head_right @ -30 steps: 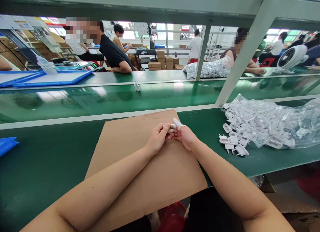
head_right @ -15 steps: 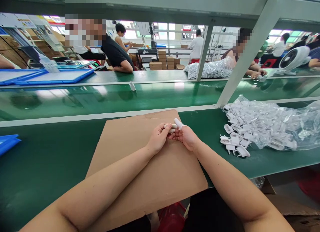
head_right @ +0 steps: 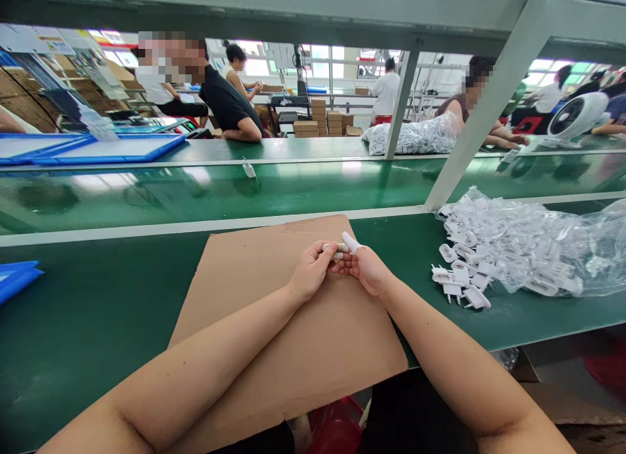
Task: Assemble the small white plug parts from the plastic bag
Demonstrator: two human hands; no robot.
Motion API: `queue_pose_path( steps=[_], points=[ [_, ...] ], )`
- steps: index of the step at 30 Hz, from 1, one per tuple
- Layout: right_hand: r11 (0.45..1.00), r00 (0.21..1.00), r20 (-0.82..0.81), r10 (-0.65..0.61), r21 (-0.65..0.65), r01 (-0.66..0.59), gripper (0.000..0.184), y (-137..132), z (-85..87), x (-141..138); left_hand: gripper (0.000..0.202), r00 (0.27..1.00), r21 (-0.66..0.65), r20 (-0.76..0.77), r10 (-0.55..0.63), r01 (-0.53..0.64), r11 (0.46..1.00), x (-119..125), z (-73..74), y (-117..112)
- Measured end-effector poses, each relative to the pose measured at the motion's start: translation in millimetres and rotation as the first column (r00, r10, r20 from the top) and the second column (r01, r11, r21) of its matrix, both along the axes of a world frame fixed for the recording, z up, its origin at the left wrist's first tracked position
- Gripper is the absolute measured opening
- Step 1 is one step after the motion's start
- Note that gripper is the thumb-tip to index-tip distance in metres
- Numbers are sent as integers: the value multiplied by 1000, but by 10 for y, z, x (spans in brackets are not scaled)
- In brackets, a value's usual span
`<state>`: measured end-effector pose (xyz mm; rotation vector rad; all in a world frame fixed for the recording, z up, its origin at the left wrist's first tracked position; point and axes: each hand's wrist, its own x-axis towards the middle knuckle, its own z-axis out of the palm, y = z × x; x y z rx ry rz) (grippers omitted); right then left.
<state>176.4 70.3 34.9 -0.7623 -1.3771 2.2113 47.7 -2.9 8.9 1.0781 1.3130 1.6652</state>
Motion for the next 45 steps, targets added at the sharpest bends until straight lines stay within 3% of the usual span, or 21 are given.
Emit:
queue_pose_path(
  steps=[29,45],
  points=[
    [1000,1000,17,-7,28,6,41,-9,16,-6,50,993,34,106,-55,52,998,32,40,8],
    [1000,1000,-2,-17,0,17,40,8,-24,-4,45,999,-3,26,-32,32,999,11,16,-8]
  ],
)
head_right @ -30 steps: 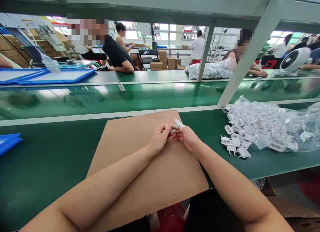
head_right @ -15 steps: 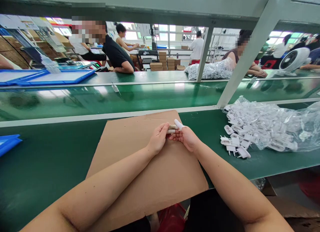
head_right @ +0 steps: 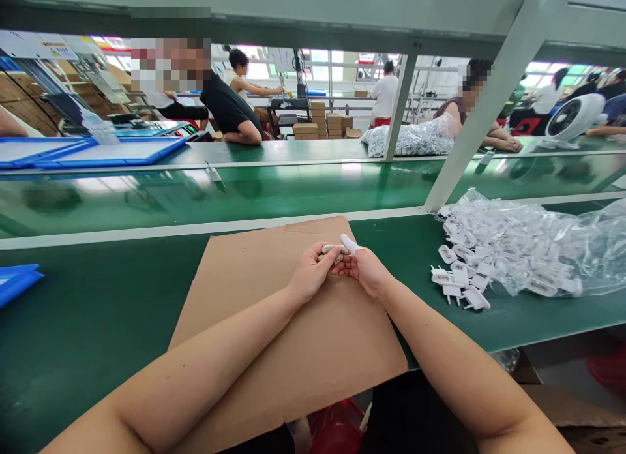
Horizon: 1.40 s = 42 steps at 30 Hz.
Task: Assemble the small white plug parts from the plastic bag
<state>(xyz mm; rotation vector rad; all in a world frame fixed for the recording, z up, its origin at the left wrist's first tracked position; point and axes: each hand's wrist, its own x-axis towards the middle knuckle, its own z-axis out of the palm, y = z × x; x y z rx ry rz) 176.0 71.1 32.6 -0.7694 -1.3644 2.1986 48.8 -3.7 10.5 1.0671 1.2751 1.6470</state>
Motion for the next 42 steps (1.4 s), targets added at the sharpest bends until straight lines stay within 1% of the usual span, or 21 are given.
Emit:
queue_pose_path(
  steps=[5,9,14,20,25,32,37,42],
  points=[
    [1000,1000,1,-28,-5,28,38,8,-22,-5,46,1000,-12,16,12,-12,1000,14,20,-16],
    [1000,1000,0,-10,3,10,40,0,-1,0,46,1000,-11,8,17,-17,1000,15,16,-6],
    [999,1000,12,12,36,-13,41,-17,34,4,52,998,13,50,-27,26,1000,11,21,12],
    [1000,1000,-5,-17,9,17,38,-10,16,-5,47,999,-5,-24,33,-33,999,2,13,-1],
    [1000,1000,-6,-10,15,10,41,6,-11,-9,41,1000,-1,-3,0,0,1000,11,15,-12],
    [999,999,-9,-33,7,33,41,9,-33,-14,41,1000,-45,26,14,-12,999,21,-3,-10],
    [999,1000,10,-4,36,4,44,-7,6,-9,43,1000,-6,3,13,-13,1000,13,-7,5],
    [999,1000,19,4,36,-4,43,-25,41,-4,49,999,12,51,-17,16,1000,13,8,19]
  ],
)
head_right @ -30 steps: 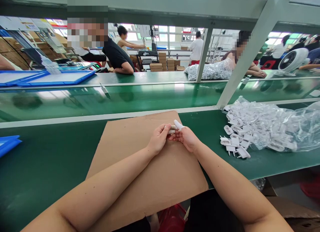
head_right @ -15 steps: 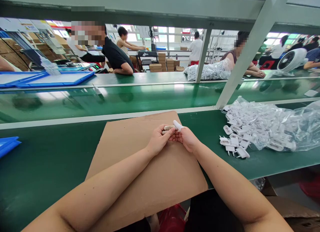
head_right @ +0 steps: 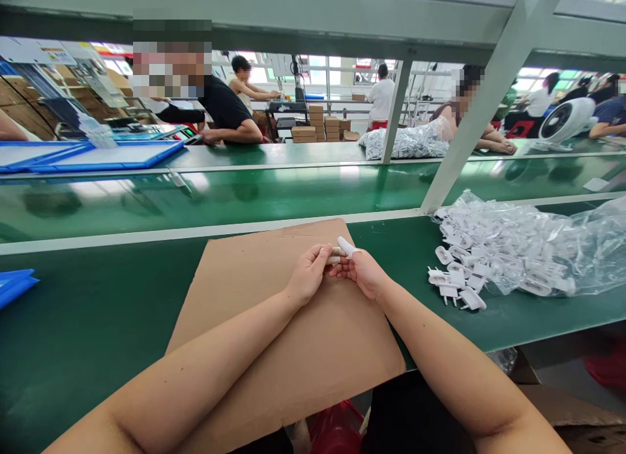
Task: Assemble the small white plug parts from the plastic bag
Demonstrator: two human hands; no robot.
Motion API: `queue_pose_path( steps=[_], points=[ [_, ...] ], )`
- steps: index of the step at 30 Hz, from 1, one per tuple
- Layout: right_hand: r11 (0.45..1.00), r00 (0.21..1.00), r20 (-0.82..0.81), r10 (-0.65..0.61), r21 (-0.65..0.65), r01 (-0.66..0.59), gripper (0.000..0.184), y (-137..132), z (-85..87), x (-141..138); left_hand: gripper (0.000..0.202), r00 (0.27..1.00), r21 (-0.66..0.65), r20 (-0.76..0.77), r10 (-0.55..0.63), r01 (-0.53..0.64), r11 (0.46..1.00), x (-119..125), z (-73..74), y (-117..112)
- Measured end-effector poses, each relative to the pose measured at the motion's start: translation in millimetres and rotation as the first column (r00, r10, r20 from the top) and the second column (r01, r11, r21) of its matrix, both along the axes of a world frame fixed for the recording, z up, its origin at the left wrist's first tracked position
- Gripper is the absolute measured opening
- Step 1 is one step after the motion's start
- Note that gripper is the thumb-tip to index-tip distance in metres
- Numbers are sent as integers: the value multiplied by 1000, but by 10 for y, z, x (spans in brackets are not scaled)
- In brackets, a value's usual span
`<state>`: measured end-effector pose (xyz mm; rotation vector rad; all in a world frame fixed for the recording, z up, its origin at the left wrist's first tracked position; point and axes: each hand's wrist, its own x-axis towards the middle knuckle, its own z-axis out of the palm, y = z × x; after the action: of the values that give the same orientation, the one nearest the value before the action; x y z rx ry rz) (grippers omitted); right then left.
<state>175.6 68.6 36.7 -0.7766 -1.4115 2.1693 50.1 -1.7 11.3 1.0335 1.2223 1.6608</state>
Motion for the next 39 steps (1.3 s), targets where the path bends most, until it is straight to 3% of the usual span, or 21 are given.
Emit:
queue_pose_path(
  steps=[9,17,25,33,36,39],
  points=[
    [1000,999,-32,0,-8,0,43,1,-22,1,43,995,-41,-90,44,-48,998,-11,-13,-20],
    [1000,1000,-20,-6,-2,6,42,7,-51,-2,45,998,-73,-52,37,-41,996,7,-11,-22],
    [1000,1000,-20,2,26,-1,48,-31,-28,7,49,993,-34,-110,48,-52,998,-10,-26,-36],
    [992,996,44,-75,103,71,50,-84,-10,-44,54,948,-108,-316,41,-78,991,-9,27,-138],
    [992,988,155,-17,129,-4,47,-112,-17,-28,66,907,-212,-419,27,-127,969,-125,-76,-191],
    [975,966,250,67,189,-117,41,-72,-81,-1,79,874,-277,-481,70,-227,934,-304,-300,-85]
  ],
)
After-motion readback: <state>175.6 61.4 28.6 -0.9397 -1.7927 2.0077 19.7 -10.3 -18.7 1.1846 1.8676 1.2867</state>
